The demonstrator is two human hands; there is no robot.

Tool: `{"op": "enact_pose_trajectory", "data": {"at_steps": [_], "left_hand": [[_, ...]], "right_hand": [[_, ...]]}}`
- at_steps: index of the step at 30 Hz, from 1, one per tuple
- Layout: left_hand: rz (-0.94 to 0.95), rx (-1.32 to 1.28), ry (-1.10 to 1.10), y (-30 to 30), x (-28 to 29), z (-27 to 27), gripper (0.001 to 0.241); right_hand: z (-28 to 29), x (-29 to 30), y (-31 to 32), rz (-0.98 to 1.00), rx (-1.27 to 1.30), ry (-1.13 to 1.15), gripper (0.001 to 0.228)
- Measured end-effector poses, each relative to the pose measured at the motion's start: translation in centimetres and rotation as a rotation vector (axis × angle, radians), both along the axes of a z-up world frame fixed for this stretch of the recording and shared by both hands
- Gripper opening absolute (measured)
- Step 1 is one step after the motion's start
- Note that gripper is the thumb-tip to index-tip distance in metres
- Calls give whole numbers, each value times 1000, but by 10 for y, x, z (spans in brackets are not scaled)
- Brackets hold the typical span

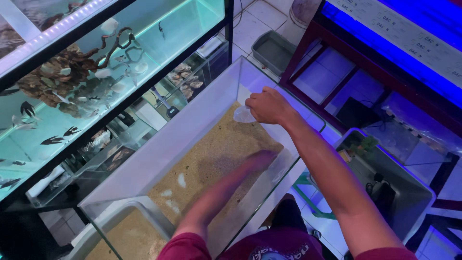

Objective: The person scoops sand from a container and spreads it across the bottom of a glass aquarium tank by hand.

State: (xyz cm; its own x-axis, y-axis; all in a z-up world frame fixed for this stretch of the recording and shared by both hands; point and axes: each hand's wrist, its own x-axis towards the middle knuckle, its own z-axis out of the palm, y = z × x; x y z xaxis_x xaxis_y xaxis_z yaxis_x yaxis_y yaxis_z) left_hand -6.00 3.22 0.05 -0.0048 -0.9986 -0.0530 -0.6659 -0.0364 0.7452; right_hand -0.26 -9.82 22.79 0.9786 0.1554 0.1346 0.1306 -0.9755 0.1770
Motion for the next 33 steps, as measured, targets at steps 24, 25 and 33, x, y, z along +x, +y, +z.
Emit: {"op": "enact_pose_trajectory", "data": {"at_steps": [24, 25, 33], "left_hand": [[20, 519, -597, 40, 70, 2, 54], [20, 520, -600, 33, 74, 25, 54], [426, 117, -884, -1, 74, 33, 62]], "right_hand": [[11, -1, 4, 11, 11, -49, 28], [12, -1, 5, 10, 12, -52, 28], [11, -1, 5, 43, 29, -62, 25]]}}
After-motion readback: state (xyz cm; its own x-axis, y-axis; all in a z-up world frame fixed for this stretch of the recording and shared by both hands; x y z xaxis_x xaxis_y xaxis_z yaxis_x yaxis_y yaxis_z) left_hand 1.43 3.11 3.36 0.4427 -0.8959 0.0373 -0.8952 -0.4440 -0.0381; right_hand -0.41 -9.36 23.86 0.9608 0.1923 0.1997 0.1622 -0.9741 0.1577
